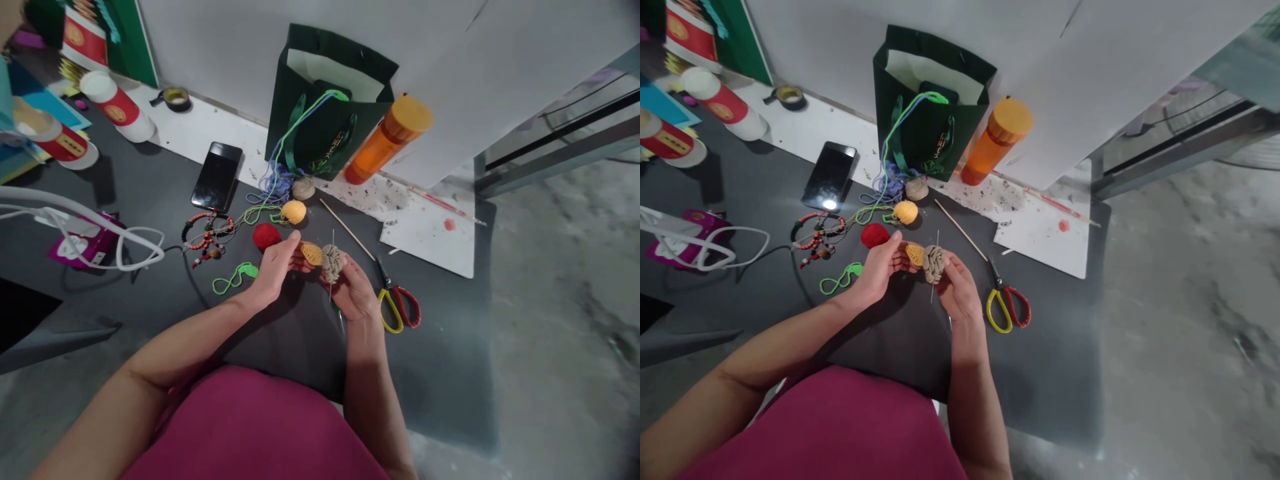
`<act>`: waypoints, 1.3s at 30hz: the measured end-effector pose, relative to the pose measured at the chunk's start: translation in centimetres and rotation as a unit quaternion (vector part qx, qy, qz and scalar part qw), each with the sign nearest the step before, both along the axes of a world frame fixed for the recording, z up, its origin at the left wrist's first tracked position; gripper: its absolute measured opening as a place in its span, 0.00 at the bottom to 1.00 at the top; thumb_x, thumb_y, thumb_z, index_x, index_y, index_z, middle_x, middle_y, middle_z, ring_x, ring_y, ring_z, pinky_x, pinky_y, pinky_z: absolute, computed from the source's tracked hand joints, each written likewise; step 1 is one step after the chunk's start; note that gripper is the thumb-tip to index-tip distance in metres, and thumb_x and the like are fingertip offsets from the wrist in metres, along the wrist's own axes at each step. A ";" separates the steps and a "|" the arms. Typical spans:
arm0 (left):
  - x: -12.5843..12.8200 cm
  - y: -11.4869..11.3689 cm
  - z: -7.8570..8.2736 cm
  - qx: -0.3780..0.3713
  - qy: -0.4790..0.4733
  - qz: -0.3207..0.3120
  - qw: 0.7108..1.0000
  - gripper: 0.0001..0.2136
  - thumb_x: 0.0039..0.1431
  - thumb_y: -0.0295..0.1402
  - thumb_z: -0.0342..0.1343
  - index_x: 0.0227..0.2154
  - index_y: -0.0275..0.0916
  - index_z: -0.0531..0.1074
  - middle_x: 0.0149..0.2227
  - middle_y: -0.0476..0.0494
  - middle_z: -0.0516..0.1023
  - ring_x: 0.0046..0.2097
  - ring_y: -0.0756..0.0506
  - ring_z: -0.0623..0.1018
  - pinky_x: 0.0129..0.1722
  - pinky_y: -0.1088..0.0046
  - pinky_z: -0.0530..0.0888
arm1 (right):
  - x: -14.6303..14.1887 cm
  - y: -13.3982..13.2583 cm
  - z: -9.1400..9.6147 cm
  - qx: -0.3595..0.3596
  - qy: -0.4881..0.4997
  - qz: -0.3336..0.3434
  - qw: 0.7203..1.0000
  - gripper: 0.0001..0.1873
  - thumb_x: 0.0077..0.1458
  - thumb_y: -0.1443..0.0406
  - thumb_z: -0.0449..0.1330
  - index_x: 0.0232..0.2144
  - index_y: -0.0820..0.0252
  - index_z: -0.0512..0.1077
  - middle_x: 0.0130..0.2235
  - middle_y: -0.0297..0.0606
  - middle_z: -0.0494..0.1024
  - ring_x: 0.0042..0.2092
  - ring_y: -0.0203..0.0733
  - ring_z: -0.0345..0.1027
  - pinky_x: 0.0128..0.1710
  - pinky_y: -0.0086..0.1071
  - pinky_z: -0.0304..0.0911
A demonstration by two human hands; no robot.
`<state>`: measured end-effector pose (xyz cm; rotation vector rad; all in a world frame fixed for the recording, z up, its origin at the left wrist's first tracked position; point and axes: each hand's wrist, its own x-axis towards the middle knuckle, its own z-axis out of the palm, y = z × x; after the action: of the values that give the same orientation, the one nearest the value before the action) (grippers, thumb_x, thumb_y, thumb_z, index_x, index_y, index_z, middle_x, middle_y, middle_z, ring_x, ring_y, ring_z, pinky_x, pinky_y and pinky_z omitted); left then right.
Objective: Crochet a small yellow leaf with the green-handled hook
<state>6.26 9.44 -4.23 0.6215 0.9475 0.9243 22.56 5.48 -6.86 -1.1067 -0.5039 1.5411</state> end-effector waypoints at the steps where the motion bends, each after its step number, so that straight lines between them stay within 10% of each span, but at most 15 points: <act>1: 0.0 0.0 0.1 -0.007 -0.012 -0.008 1.000 0.25 0.51 0.56 0.68 0.29 0.35 0.79 0.28 0.42 0.83 0.30 0.46 0.81 0.33 0.70 0.77 | 0.0 0.0 0.0 0.001 0.006 -0.002 1.000 0.16 0.49 0.53 0.74 0.37 0.50 0.77 0.37 0.33 0.85 0.41 0.43 0.79 0.42 0.37 0.75; 6: 0.0 0.1 0.1 -0.017 -0.033 -0.017 0.999 0.15 0.44 0.39 0.76 0.29 0.35 0.80 0.28 0.47 0.83 0.30 0.51 0.79 0.35 0.74 0.76 | 0.0 0.0 0.1 0.012 -0.001 -0.013 1.000 0.16 0.49 0.53 0.75 0.37 0.51 0.78 0.38 0.34 0.85 0.39 0.42 0.78 0.40 0.36 0.75; 16: -0.1 0.2 0.2 -0.055 -0.036 -0.009 0.998 0.24 0.55 0.55 0.66 0.30 0.34 0.81 0.28 0.39 0.84 0.31 0.44 0.83 0.36 0.67 0.79 | -0.1 0.2 0.3 0.021 -0.066 -0.058 0.996 0.19 0.47 0.52 0.76 0.36 0.52 0.77 0.39 0.33 0.84 0.40 0.39 0.77 0.41 0.35 0.73; 23: 0.1 -0.2 -0.5 -0.020 -0.031 -0.002 0.999 0.17 0.43 0.40 0.77 0.33 0.35 0.83 0.32 0.43 0.86 0.34 0.47 0.82 0.43 0.66 0.79 | -0.6 0.2 0.8 0.034 -0.134 -0.110 0.984 0.23 0.43 0.52 0.78 0.37 0.54 0.77 0.37 0.34 0.84 0.37 0.38 0.76 0.42 0.35 0.73; 39: -0.3 0.3 -0.2 0.028 -0.058 0.019 0.998 0.13 0.46 0.34 0.74 0.34 0.37 0.80 0.33 0.47 0.85 0.35 0.48 0.83 0.37 0.71 0.80 | 0.3 0.1 1.0 0.015 0.014 -0.064 0.998 0.17 0.46 0.54 0.76 0.36 0.51 0.78 0.38 0.33 0.83 0.36 0.38 0.74 0.37 0.33 0.72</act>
<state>5.97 9.71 -4.44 0.5921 0.8344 1.0135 22.87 5.55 -5.84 -1.0711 -0.4285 1.4320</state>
